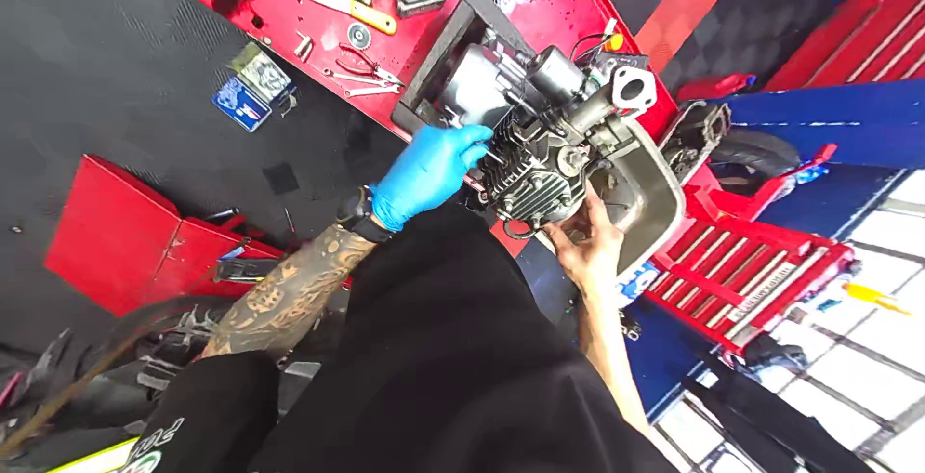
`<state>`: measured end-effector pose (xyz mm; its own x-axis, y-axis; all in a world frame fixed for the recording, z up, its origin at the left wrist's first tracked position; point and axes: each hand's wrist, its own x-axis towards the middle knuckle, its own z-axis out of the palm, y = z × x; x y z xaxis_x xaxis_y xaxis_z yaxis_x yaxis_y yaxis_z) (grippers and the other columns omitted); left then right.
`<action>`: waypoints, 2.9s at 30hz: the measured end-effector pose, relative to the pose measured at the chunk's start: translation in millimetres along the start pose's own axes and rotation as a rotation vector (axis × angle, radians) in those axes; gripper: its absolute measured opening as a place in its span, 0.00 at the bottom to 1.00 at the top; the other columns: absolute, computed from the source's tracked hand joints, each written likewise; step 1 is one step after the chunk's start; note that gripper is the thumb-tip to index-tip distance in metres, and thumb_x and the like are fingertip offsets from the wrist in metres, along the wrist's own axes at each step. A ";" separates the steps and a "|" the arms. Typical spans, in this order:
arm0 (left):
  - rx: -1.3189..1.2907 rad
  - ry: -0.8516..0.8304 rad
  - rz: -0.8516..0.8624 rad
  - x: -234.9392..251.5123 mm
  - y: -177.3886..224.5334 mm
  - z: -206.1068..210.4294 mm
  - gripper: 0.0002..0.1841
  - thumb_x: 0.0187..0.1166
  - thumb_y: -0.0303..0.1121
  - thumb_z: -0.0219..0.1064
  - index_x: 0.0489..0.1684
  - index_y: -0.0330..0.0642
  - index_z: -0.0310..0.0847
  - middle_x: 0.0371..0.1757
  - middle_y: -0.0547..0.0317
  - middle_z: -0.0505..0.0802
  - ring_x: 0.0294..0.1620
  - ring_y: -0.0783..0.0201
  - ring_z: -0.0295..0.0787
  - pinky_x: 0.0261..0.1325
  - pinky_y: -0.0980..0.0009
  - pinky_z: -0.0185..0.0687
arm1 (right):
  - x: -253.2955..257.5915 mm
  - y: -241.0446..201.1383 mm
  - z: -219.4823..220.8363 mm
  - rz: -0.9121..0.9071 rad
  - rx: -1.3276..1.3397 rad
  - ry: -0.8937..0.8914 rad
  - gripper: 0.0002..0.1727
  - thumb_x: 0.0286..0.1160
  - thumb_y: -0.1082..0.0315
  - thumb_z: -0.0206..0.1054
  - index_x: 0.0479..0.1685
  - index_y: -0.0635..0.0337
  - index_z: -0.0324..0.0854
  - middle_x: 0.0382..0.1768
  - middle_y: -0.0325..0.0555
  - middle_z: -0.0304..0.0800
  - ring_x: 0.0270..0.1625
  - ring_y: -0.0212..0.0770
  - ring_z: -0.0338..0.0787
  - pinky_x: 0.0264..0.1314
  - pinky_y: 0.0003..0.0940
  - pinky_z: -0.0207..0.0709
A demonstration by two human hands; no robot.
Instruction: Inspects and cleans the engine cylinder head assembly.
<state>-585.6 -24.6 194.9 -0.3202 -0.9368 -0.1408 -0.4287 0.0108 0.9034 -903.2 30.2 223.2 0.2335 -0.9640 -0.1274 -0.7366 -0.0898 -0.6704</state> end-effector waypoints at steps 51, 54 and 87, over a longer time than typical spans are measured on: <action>-0.532 0.402 -0.317 -8.8 14.7 75.7 0.15 0.86 0.40 0.67 0.58 0.38 0.90 0.57 0.55 0.95 0.61 0.63 0.91 0.68 0.59 0.86 | 8.6 22.3 -6.2 -0.122 0.019 -0.001 0.40 0.73 0.53 0.76 0.86 0.53 0.70 0.53 0.49 0.96 0.30 0.38 0.91 0.37 0.42 0.88; -0.639 0.495 -0.337 -6.4 21.0 83.3 0.11 0.82 0.34 0.71 0.51 0.36 0.92 0.55 0.54 0.96 0.60 0.63 0.91 0.68 0.60 0.86 | 9.5 21.3 -6.4 -0.142 0.029 0.001 0.40 0.73 0.53 0.77 0.86 0.55 0.70 0.55 0.48 0.95 0.31 0.34 0.91 0.36 0.37 0.88; -0.808 0.478 -0.413 -5.4 22.2 83.3 0.16 0.83 0.37 0.71 0.59 0.34 0.89 0.56 0.49 0.94 0.60 0.62 0.91 0.69 0.62 0.85 | 10.0 20.7 -2.3 -0.159 0.024 0.035 0.43 0.64 0.57 0.81 0.81 0.68 0.72 0.52 0.51 0.96 0.32 0.30 0.91 0.33 0.30 0.87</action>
<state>-663.7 9.8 182.0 0.1697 -0.8571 -0.4864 0.3247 -0.4174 0.8487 -917.6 18.2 209.7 0.3232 -0.9463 0.0065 -0.6769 -0.2360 -0.6972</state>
